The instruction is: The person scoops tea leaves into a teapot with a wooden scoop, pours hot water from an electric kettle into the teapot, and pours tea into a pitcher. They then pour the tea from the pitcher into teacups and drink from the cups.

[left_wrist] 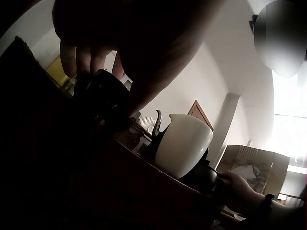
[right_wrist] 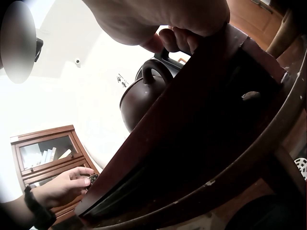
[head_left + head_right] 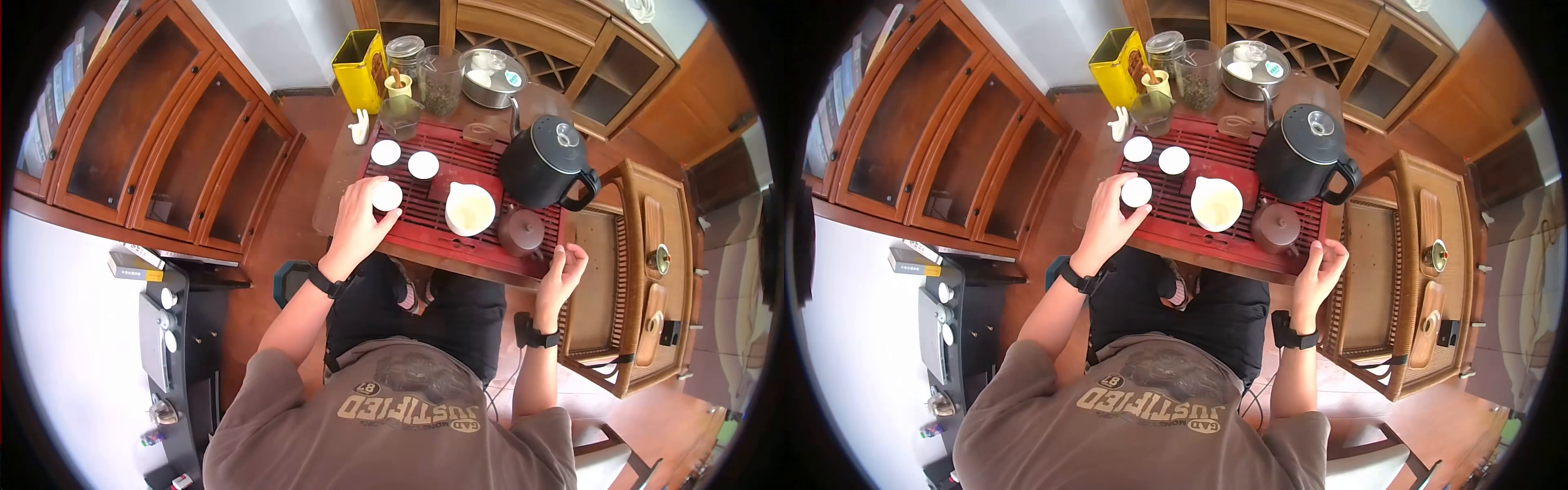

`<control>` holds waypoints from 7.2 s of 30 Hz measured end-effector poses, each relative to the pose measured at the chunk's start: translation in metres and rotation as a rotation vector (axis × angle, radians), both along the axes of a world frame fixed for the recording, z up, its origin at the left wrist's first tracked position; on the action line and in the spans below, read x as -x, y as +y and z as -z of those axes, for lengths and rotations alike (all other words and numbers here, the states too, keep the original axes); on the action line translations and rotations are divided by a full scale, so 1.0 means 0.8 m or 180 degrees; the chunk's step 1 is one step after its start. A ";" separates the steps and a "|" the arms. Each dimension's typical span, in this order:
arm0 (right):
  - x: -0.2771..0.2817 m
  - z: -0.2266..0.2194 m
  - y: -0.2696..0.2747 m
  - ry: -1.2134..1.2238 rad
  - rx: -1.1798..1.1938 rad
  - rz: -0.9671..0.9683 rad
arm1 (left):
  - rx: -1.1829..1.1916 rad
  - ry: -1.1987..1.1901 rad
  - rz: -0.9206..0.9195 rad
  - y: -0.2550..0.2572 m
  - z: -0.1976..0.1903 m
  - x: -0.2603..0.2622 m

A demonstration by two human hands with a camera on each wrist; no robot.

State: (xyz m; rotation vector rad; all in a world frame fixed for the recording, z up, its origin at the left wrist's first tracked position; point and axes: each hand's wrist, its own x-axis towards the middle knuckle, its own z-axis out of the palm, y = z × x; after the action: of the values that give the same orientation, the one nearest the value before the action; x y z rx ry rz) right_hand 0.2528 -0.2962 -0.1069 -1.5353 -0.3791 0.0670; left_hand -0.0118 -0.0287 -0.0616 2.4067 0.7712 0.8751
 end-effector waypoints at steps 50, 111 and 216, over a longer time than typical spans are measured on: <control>0.016 -0.090 -0.023 0.1346 0.1621 -0.1701 | 0.0857 -0.0694 0.0600 -0.087 0.035 -0.100; 0.033 -0.064 -0.022 0.1386 0.1225 -0.1573 | 0.0653 -0.1010 0.0666 -0.084 0.045 -0.100; -0.030 -0.265 0.030 -0.0127 0.2741 -0.2819 | 0.0696 -0.1279 0.0680 -0.084 0.042 -0.098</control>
State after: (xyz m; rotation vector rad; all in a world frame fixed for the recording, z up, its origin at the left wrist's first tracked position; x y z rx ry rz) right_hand 0.2764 -0.2723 0.1050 -2.0819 -1.1440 0.9987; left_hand 0.0666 -0.0959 -0.0954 1.9884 0.4223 1.0774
